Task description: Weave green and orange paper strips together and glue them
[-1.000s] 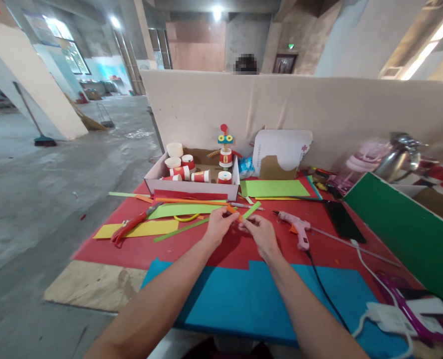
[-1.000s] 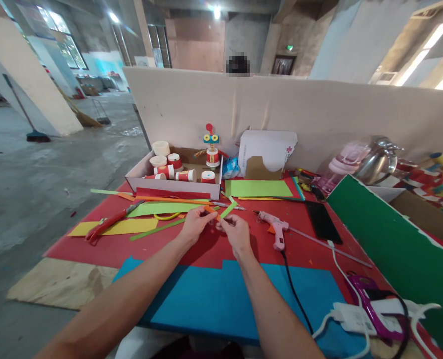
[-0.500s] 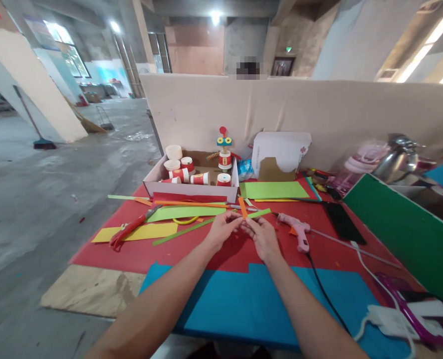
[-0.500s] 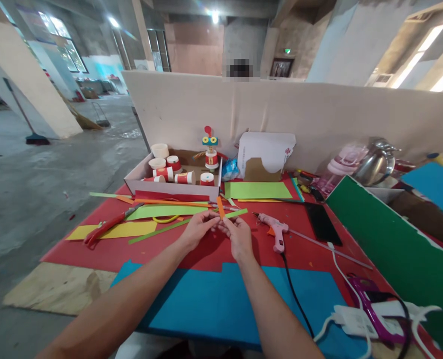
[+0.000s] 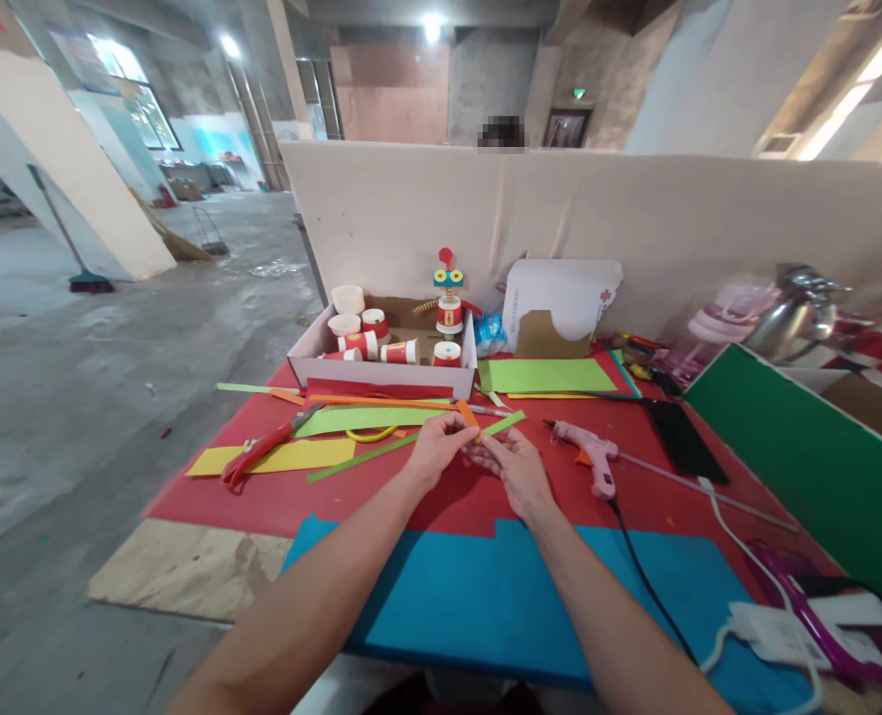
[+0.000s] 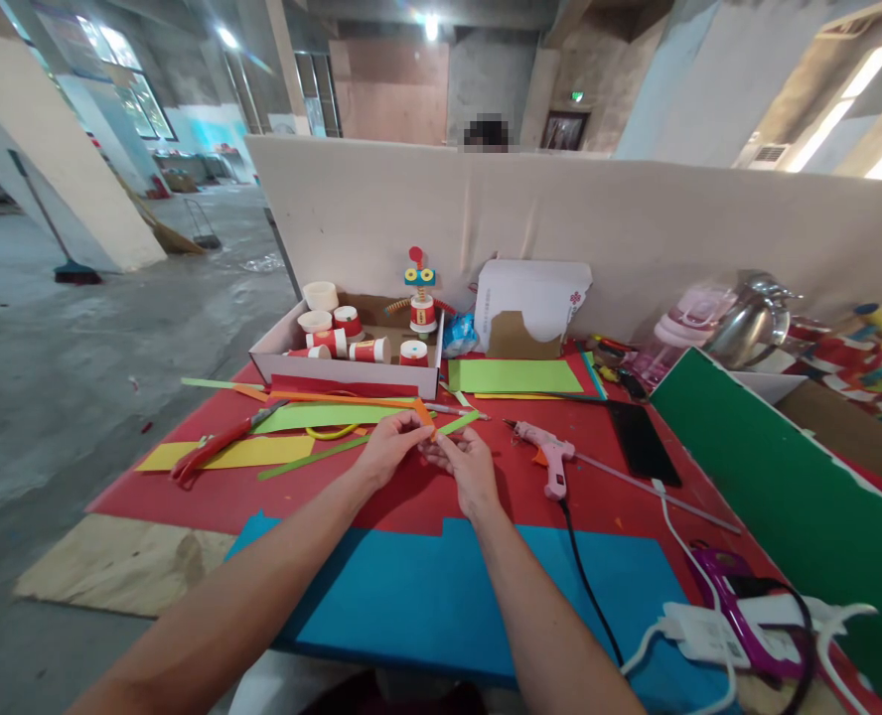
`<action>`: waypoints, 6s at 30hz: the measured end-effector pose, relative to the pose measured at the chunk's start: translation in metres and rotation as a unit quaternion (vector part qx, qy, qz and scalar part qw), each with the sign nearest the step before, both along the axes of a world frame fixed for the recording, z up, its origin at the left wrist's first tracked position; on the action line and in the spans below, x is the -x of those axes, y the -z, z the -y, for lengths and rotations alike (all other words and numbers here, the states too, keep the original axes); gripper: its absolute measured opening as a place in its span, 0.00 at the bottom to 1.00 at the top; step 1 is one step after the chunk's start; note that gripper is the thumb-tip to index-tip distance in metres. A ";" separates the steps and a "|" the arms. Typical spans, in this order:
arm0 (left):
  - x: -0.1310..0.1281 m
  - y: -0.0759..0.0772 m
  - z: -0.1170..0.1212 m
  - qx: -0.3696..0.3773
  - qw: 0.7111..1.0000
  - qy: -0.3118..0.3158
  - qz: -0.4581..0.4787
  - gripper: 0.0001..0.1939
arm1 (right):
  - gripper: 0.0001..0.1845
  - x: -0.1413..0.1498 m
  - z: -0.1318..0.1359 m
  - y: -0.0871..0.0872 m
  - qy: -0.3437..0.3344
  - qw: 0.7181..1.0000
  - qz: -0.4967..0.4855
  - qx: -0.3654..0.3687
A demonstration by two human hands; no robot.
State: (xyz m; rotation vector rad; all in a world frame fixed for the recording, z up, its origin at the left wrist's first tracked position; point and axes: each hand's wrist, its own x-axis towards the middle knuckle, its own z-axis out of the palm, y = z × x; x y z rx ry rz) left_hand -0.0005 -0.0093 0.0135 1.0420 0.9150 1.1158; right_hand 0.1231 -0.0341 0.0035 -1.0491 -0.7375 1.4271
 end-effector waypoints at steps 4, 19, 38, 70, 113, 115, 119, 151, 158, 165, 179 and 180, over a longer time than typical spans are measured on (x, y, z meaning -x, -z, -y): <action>0.000 0.003 -0.001 -0.010 1.000 0.003 0.002 0.13 | 0.21 -0.001 -0.001 0.002 0.004 1.000 0.001 0.005; 0.000 0.006 -0.002 -0.021 0.999 -0.013 0.033 0.12 | 0.22 0.001 -0.002 0.002 0.037 0.999 -0.001 0.005; -0.001 0.001 0.000 0.035 0.999 0.005 -0.022 0.09 | 0.17 -0.003 -0.002 0.003 0.037 0.997 0.059 -0.018; 0.001 0.004 -0.002 0.046 0.999 0.003 0.026 0.15 | 0.18 -0.005 -0.001 0.000 -0.012 0.999 -0.043 -0.012; -0.004 0.006 0.001 0.070 0.992 0.030 0.102 0.18 | 0.12 0.000 -0.001 0.000 0.081 0.985 0.122 -0.094; -0.004 0.007 0.001 0.069 0.991 0.037 0.105 0.17 | 0.12 0.001 -0.001 0.000 0.083 0.985 0.122 -0.091; -0.005 0.008 0.002 0.075 0.990 0.020 0.115 0.16 | 0.16 0.000 -0.001 -0.001 0.080 0.985 0.138 -0.063; 0.003 0.004 -0.002 0.007 0.997 0.027 -0.068 0.10 | 0.19 -0.007 0.000 -0.004 0.006 0.999 0.041 0.001; 0.003 0.004 -0.002 0.004 0.998 0.017 -0.065 0.11 | 0.19 -0.010 -0.001 -0.001 -0.008 0.999 0.038 0.004; 0.002 0.003 -0.001 0.015 0.998 0.010 -0.054 0.12 | 0.20 -0.008 -0.001 -0.003 0.002 0.999 0.033 0.006; 0.003 0.001 -0.003 0.033 0.999 -0.003 0.002 0.15 | 0.19 -0.011 -0.005 0.001 0.050 0.999 0.011 -0.001; 0.003 0.002 -0.003 0.032 0.999 0.004 0.006 0.15 | 0.19 -0.011 -0.005 0.001 0.052 0.999 0.002 -0.005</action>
